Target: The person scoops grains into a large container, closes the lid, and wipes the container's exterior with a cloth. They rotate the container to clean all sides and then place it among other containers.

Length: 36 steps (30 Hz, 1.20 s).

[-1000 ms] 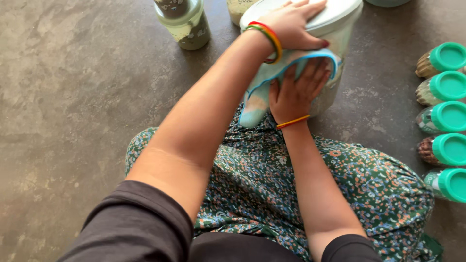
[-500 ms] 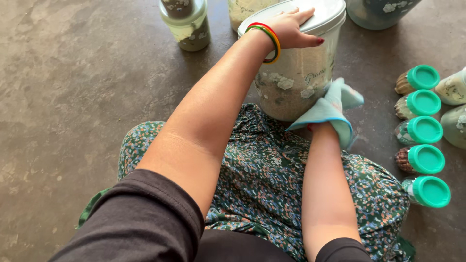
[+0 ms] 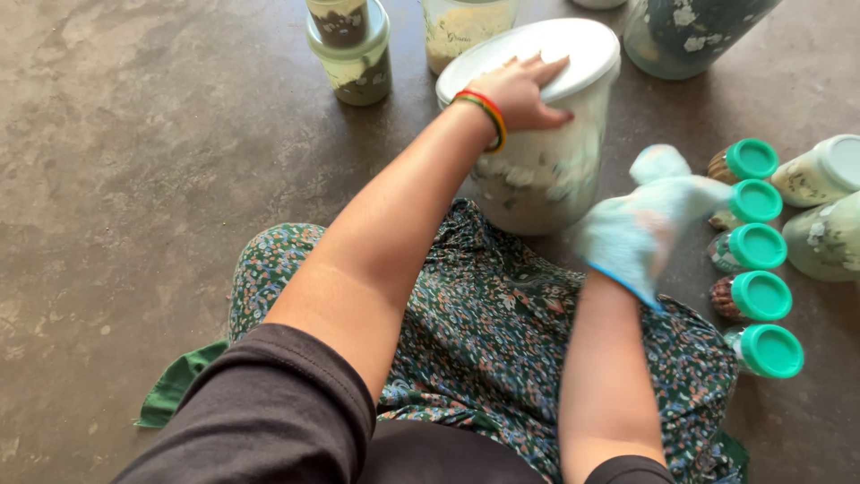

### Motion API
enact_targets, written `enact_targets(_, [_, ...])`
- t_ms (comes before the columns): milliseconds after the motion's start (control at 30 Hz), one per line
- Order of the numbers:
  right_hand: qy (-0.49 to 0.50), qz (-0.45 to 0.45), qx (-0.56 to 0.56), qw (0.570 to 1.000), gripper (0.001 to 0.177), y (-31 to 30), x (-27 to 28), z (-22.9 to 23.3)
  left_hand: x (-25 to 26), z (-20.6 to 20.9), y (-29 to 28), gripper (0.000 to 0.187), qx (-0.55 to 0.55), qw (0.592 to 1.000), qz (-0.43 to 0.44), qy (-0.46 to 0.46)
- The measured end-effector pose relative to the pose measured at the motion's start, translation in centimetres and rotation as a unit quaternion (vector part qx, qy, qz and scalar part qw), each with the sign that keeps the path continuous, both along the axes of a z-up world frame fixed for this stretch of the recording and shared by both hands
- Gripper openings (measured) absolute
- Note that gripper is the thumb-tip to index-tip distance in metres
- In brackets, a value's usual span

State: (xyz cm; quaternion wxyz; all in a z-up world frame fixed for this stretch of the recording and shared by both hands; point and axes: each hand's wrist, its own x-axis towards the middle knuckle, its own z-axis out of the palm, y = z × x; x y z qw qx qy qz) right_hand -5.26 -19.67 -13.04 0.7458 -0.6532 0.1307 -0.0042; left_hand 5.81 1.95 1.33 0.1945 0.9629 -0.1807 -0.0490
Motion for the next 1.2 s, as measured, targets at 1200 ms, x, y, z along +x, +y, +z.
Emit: enact_targets(1200, [-0.105, 0.316, -0.721, 0.608, 0.073, 11.8, 1.6, 13.7, -3.6, -15.1, 5.8, 0.075, -0.497, 0.864, -0.015, -0.075])
